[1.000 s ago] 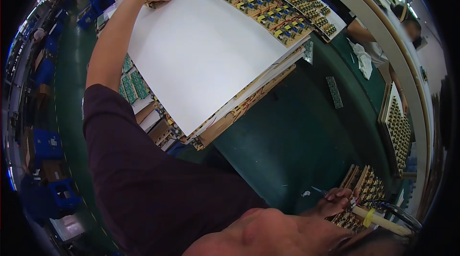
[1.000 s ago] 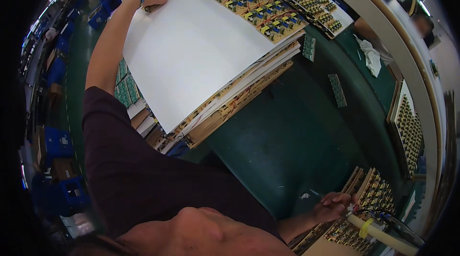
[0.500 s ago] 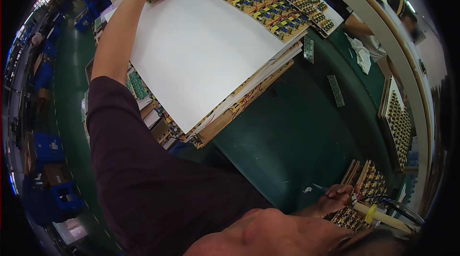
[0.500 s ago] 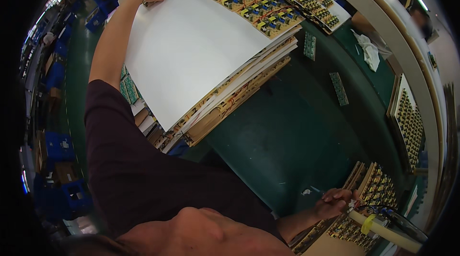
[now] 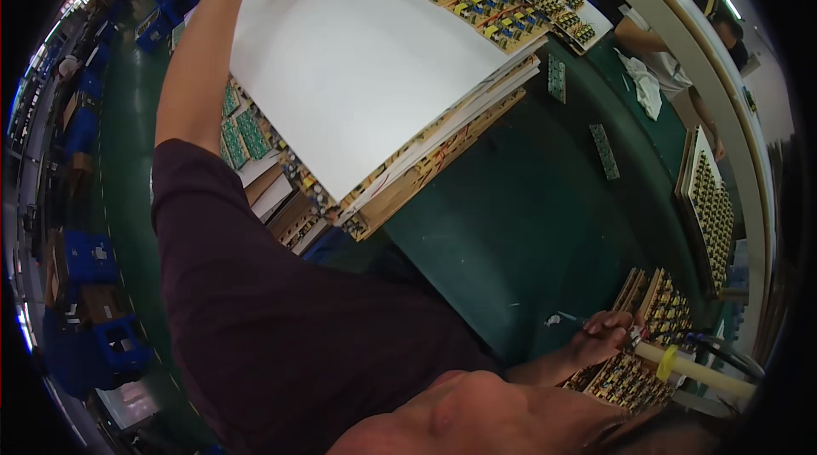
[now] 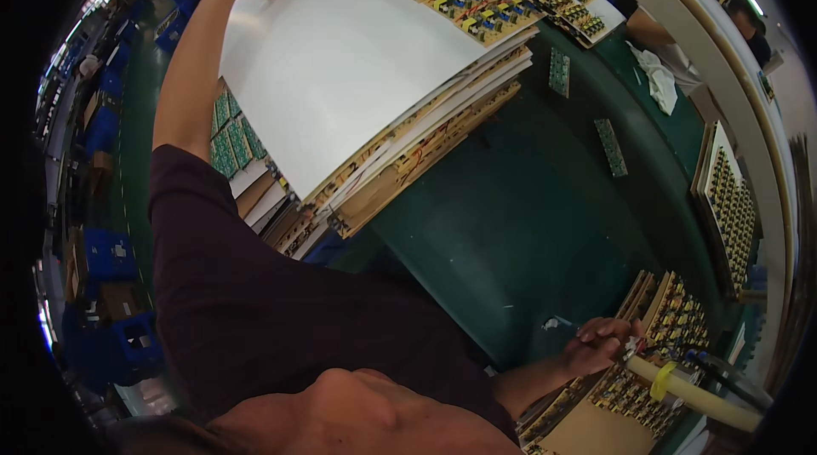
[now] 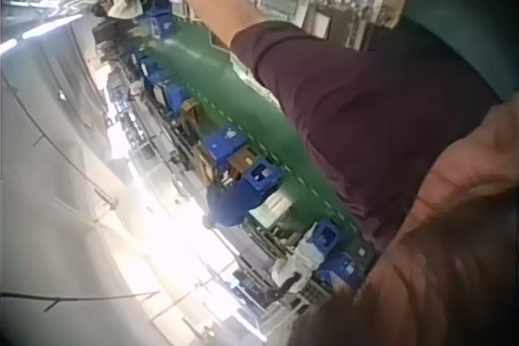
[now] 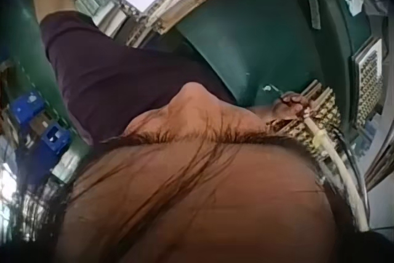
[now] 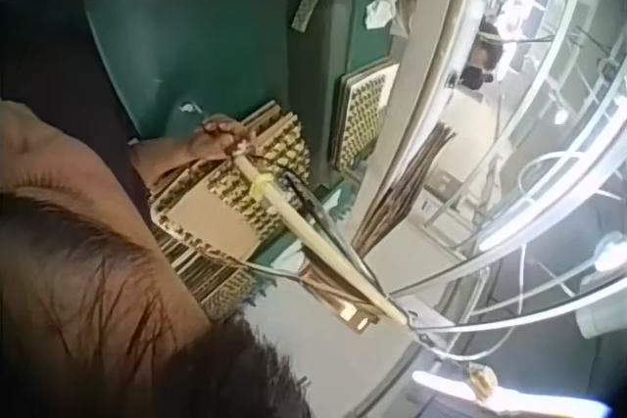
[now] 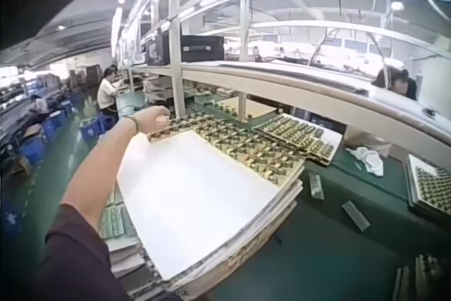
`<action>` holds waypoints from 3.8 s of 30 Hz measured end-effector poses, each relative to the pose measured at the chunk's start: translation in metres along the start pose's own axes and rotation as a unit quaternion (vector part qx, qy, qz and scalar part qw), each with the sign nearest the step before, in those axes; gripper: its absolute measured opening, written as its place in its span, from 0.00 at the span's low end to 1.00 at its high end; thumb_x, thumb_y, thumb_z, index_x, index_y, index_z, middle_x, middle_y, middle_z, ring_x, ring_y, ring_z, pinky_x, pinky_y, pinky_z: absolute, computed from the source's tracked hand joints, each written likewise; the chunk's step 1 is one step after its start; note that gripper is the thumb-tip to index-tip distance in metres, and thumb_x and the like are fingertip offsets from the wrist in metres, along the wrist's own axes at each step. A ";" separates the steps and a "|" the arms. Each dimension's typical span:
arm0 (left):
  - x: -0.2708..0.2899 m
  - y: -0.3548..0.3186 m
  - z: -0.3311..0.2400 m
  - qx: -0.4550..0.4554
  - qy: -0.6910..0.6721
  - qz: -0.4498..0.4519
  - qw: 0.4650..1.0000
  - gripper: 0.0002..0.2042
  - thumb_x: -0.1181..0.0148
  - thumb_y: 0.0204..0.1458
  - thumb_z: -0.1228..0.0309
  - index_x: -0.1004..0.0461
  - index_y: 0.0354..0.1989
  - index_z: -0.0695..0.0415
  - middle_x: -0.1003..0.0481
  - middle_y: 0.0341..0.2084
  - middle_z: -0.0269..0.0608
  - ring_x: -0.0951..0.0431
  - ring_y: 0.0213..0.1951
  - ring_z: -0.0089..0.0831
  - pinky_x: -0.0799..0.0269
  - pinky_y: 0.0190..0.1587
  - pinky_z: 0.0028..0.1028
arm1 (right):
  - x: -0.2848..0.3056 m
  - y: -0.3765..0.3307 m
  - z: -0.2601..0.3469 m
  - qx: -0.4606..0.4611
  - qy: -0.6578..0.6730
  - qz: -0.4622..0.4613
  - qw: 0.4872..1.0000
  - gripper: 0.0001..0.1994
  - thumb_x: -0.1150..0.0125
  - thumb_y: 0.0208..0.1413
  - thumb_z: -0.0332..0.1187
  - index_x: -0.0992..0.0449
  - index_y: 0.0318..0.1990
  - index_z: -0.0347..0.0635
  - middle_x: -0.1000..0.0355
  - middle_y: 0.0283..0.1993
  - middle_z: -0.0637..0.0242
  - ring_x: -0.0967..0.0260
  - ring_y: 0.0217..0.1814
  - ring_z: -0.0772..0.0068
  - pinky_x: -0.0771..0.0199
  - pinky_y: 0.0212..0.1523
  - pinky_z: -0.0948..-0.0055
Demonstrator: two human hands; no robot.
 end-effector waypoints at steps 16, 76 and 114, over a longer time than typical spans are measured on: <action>0.134 -0.126 -0.477 -0.257 -0.501 0.058 0.825 0.15 0.39 0.45 0.65 0.25 0.40 0.60 0.23 0.30 0.44 0.22 0.32 0.40 0.28 0.35 0.33 | -0.018 -0.010 0.031 -0.077 -0.047 -0.012 0.996 0.27 0.49 0.57 0.29 0.48 0.62 0.30 0.34 0.29 0.64 0.41 0.19 0.82 0.36 0.20 0.81; -0.060 -0.208 -0.585 0.124 -0.895 0.363 0.228 0.36 0.46 0.52 0.81 0.59 0.66 0.56 0.34 0.52 0.48 0.27 0.50 0.37 0.27 0.51 0.34 | -0.050 -0.017 0.054 -0.047 0.053 0.127 0.989 0.26 0.48 0.59 0.42 0.44 0.58 0.33 0.40 0.19 0.71 0.46 0.13 0.83 0.41 0.11 0.82; -0.057 -0.207 -0.593 0.155 -0.893 0.390 0.162 0.35 0.46 0.52 0.81 0.57 0.66 0.57 0.35 0.53 0.47 0.30 0.53 0.40 0.27 0.52 0.41 | -0.054 -0.021 0.050 -0.070 0.007 0.102 0.992 0.20 0.46 0.58 0.44 0.39 0.49 0.38 0.40 0.19 0.74 0.45 0.14 0.85 0.43 0.11 0.84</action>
Point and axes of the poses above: each hand's wrist, its own y-axis towards the middle knuckle, its own x-axis out of the back of the hand, z = x × y, the point moved 5 cm from there along y, towards the middle knuckle
